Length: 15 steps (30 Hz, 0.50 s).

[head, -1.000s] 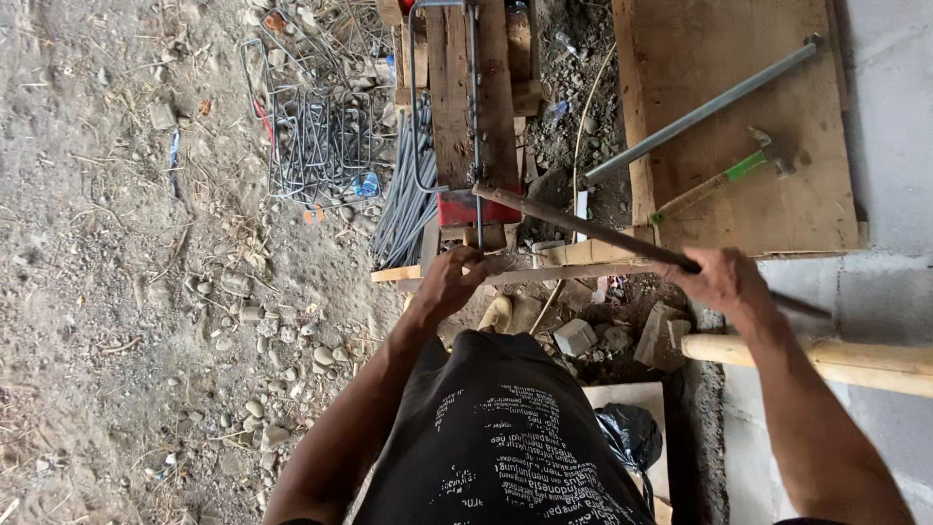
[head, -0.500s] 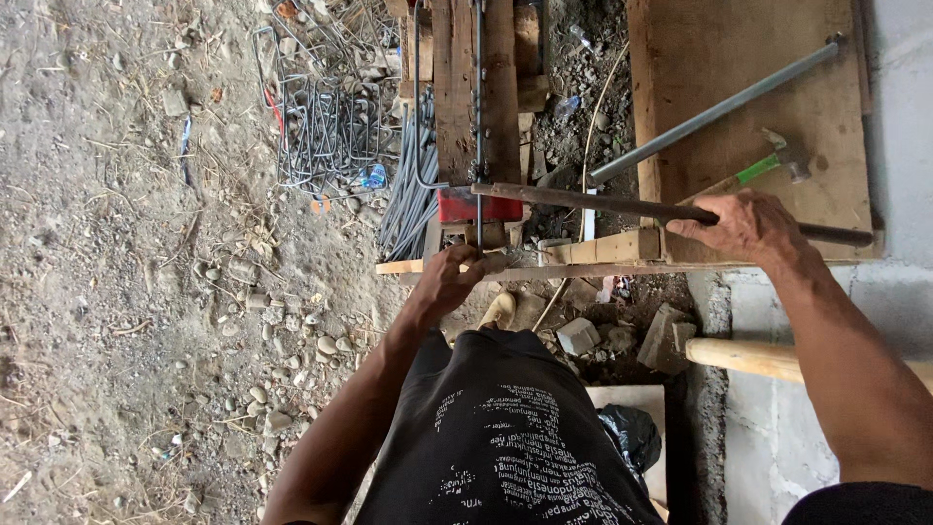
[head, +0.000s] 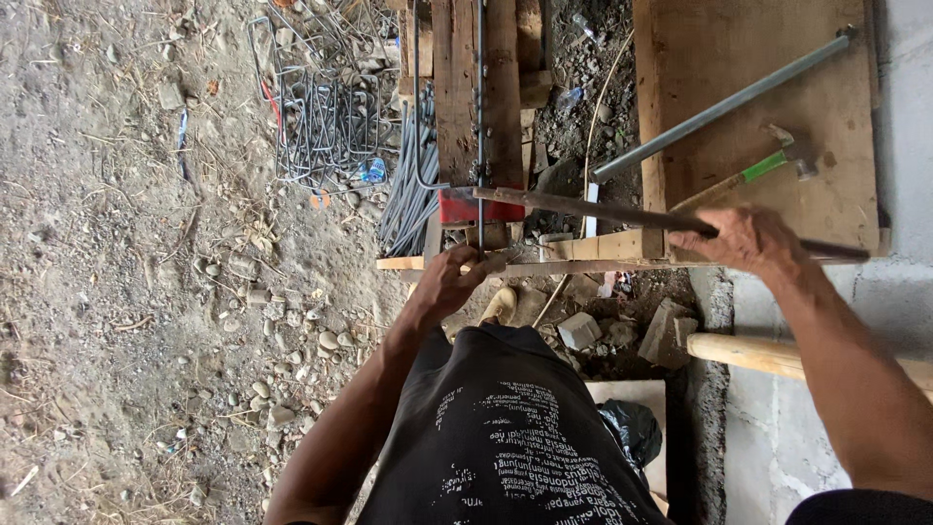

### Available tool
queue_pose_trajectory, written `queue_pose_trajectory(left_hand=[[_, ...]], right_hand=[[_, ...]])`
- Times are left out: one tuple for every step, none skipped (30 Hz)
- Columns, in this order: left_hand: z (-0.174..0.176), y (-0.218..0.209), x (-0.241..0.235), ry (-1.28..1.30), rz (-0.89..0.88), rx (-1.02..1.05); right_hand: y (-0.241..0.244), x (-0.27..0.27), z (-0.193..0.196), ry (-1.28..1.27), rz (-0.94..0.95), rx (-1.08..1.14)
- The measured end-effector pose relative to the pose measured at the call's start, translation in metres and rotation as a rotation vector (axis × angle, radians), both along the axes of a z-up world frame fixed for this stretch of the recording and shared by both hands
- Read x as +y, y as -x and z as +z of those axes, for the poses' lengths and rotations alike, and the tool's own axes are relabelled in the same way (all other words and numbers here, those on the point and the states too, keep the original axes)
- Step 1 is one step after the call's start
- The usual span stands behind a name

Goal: The person bends metal rods into U-shapes using a wooden jig and a hammer. They repeatedly position the rods, strike them to form the bend, and then place the finished pieces onto a pile on the ground.

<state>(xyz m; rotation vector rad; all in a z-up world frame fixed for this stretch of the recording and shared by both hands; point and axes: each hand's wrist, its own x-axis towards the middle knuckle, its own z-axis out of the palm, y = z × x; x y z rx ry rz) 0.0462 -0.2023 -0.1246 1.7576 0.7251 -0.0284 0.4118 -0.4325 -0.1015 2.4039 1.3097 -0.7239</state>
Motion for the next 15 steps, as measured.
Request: queue_pose_trajectory(left_hand=[[-0.006, 0.000, 0.001, -0.035, 0.000, -0.003], [-0.011, 0.001, 0.001, -0.069, -0.001, -0.006], [-0.009, 0.001, 0.002, -0.070, -0.002, -0.004], [-0.006, 0.001, 0.002, -0.052, 0.009, 0.011], [-0.004, 0.001, 0.002, -0.034, 0.020, 0.026], [0.002, 0.001, 0.003, -0.034, 0.014, 0.028], [0.008, 0.001, 0.003, -0.003, 0.015, 0.047], [0.014, 0.001, 0.004, 0.026, 0.016, 0.067], [0.004, -0.001, 0.003, 0.026, 0.010, 0.069], [-0.005, 0.000, 0.002, -0.040, 0.030, 0.084], [-0.015, 0.002, 0.001, -0.105, 0.050, 0.097], [-0.021, 0.005, -0.002, -0.106, 0.037, 0.100], [-0.028, 0.008, -0.004, -0.147, 0.019, 0.048], [-0.033, 0.008, -0.005, -0.188, 0.006, -0.012], [-0.034, 0.005, -0.006, -0.189, -0.001, -0.016]], right_hand=[[0.006, -0.003, 0.000, -0.001, -0.040, 0.043], [0.013, -0.006, 0.000, -0.003, -0.081, 0.087], [0.016, -0.011, -0.008, -0.004, -0.082, 0.089], [0.021, -0.017, -0.015, 0.003, -0.139, 0.070], [0.026, -0.023, -0.023, 0.011, -0.197, 0.052], [0.038, -0.026, -0.019, 0.011, -0.203, 0.054], [0.051, -0.029, -0.016, -0.034, -0.250, 0.096], [0.063, -0.032, -0.013, -0.081, -0.296, 0.139], [0.059, -0.032, -0.013, -0.081, -0.303, 0.141], [0.059, -0.032, -0.014, -0.067, -0.295, 0.105], [0.059, -0.033, -0.015, -0.053, -0.288, 0.070], [0.062, -0.033, -0.016, -0.053, -0.301, 0.074], [0.066, -0.034, -0.016, -0.059, -0.320, 0.086], [0.065, -0.032, -0.013, -0.066, -0.333, 0.091], [0.065, -0.030, -0.010, -0.068, -0.341, 0.088]])
